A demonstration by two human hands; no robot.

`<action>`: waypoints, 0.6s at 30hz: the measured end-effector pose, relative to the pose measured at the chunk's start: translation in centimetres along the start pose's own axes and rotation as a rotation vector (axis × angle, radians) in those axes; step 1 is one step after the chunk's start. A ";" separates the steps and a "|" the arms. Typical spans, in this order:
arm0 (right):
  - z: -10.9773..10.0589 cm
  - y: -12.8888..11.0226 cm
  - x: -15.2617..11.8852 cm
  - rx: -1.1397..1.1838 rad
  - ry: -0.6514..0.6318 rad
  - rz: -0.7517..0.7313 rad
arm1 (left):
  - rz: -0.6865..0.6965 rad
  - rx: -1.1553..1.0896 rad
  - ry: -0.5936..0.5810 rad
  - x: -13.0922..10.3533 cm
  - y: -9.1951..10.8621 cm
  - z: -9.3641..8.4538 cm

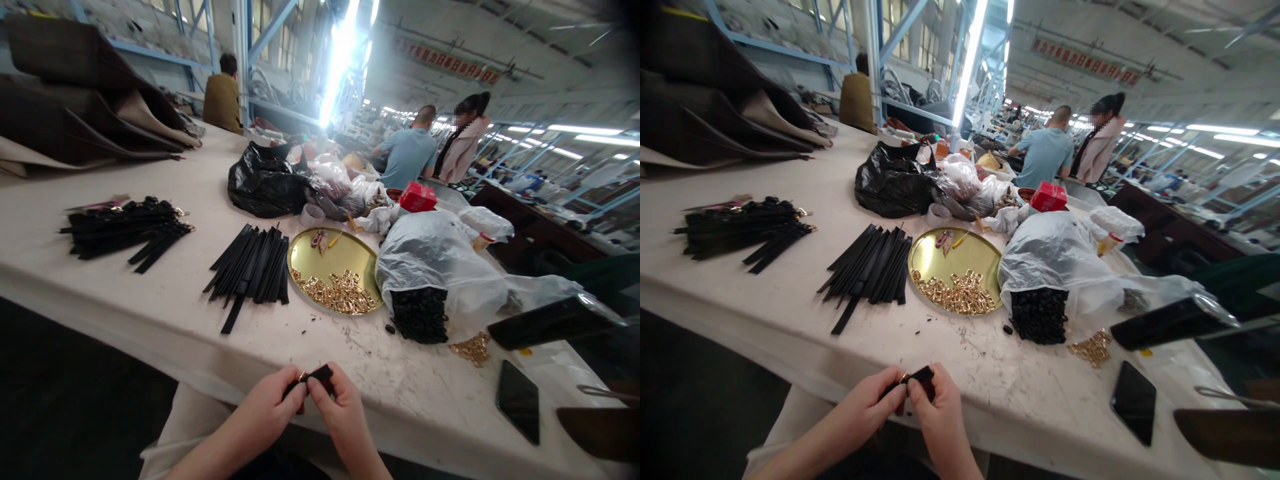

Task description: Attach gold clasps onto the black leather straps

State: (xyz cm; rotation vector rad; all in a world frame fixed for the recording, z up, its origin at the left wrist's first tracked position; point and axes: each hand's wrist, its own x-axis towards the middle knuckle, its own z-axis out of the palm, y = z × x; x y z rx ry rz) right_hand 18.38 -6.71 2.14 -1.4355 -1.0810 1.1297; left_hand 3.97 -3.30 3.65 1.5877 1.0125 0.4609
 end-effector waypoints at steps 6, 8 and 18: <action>0.3 -0.4 -0.3 0.452 -0.074 0.279 | -0.035 -0.152 -0.133 0.0 0.1 -0.1; 0.3 -0.5 -0.3 0.628 -0.126 0.378 | -0.011 -0.153 -0.156 0.0 0.2 -0.4; -0.2 0.0 -0.2 0.593 -0.080 0.363 | 0.043 0.030 -0.140 0.2 0.7 -0.8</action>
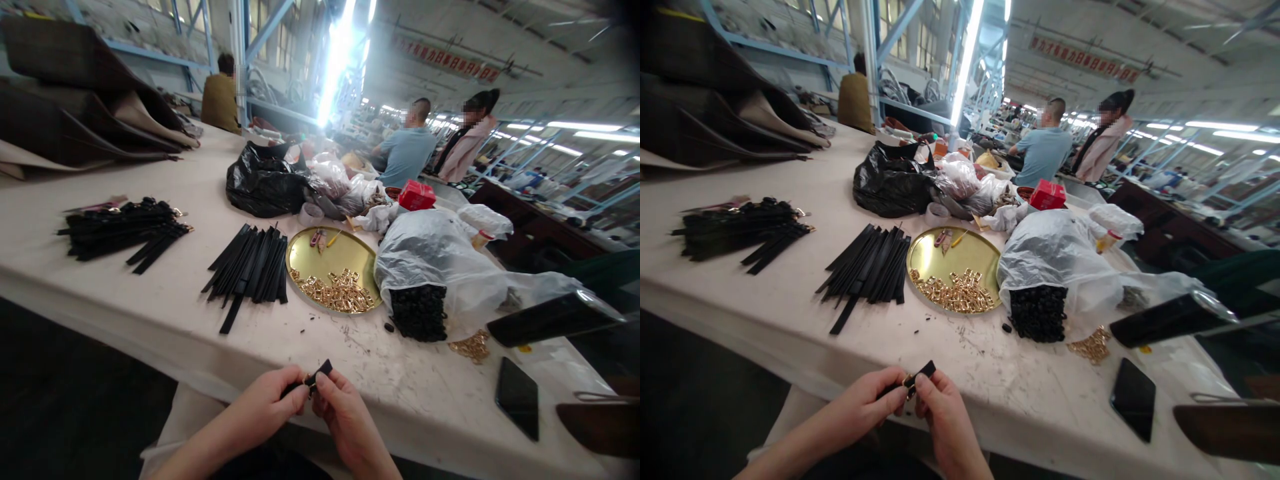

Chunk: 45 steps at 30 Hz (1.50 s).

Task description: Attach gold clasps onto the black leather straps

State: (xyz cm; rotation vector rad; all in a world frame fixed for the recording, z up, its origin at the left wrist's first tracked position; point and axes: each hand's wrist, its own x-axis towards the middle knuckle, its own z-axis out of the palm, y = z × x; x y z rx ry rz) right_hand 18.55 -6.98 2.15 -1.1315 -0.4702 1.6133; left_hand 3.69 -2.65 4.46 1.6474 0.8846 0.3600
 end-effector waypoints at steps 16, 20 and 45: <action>-0.2 0.5 0.3 -0.936 0.275 -0.550 | -0.064 -0.097 0.065 0.6 0.0 1.0; -0.4 0.9 0.5 -1.006 0.291 -0.581 | -0.093 -0.243 0.036 0.7 -0.4 1.0; 0.0 1.2 -0.9 -0.954 0.072 -0.763 | -0.024 -0.325 0.149 0.8 -1.3 1.5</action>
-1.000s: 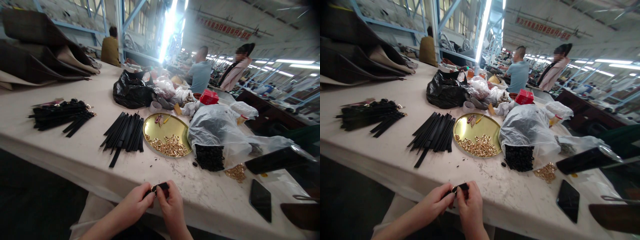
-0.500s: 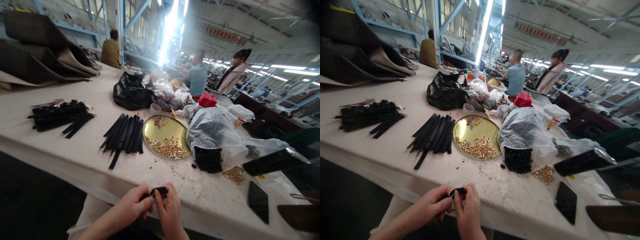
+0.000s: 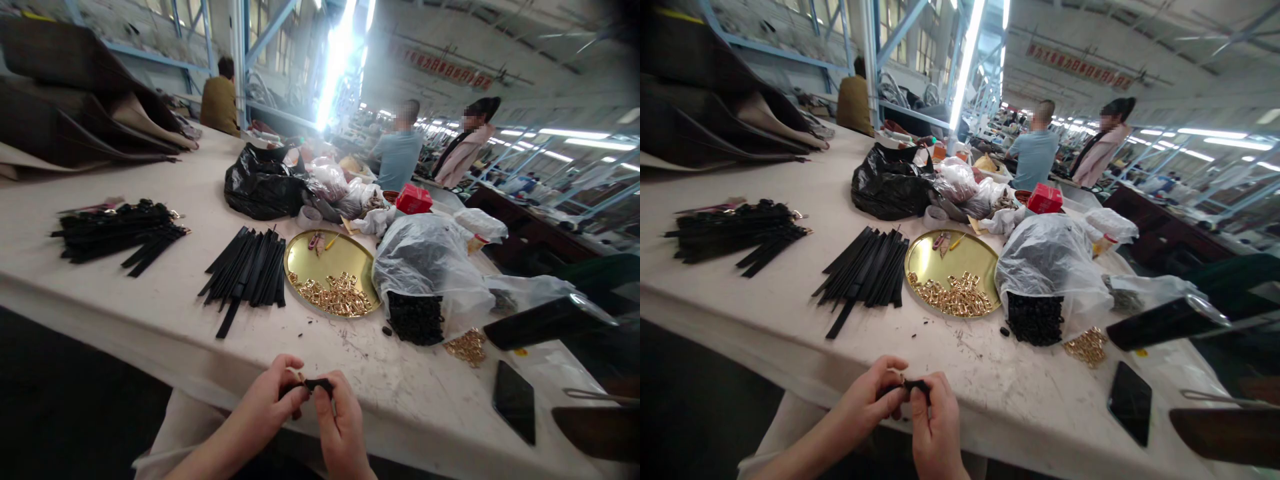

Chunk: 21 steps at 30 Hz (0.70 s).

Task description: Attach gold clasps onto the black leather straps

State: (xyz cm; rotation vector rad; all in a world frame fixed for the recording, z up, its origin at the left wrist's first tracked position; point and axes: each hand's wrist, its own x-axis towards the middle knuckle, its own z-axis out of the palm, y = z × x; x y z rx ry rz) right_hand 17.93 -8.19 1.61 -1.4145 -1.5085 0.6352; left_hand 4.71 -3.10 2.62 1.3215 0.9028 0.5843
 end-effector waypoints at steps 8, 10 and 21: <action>-6.1 5.0 2.4 -0.402 0.173 0.147 | -0.041 0.235 -0.025 1.0 -1.0 -0.1; -9.1 7.2 4.0 -0.596 0.246 0.193 | -0.068 0.225 -0.024 1.4 -1.3 0.1; -11.3 10.1 7.6 -0.616 0.273 0.162 | -0.058 0.237 -0.076 1.7 -0.6 0.6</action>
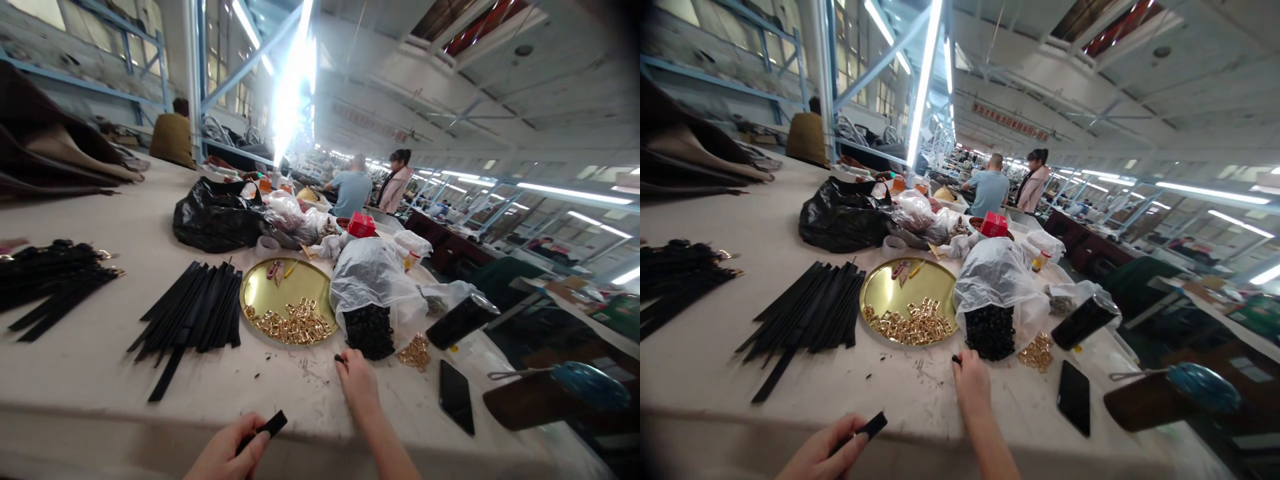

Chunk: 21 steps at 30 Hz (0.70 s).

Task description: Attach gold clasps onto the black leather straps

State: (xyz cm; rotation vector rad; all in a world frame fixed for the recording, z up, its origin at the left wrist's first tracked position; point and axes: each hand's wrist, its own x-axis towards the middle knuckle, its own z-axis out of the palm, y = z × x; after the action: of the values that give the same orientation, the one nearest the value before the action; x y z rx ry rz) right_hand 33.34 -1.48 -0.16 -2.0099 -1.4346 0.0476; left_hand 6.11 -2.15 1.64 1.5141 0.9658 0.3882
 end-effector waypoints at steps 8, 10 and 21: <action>0.5 -3.4 -2.0 0.345 -0.128 0.074 | -0.004 -0.025 0.015 -0.1 0.6 0.0; 0.7 -5.7 -3.8 0.596 -0.266 0.168 | -0.010 -0.042 0.057 0.1 0.7 -0.3; 0.9 -12.3 -7.6 1.447 -0.549 0.774 | 0.044 0.051 0.164 0.3 -0.5 -1.2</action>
State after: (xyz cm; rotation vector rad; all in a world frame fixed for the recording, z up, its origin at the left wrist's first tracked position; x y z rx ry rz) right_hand 19.74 -5.28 3.12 -1.1078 -0.3816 1.5497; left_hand 5.24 -1.19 1.32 1.5703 1.0789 0.5294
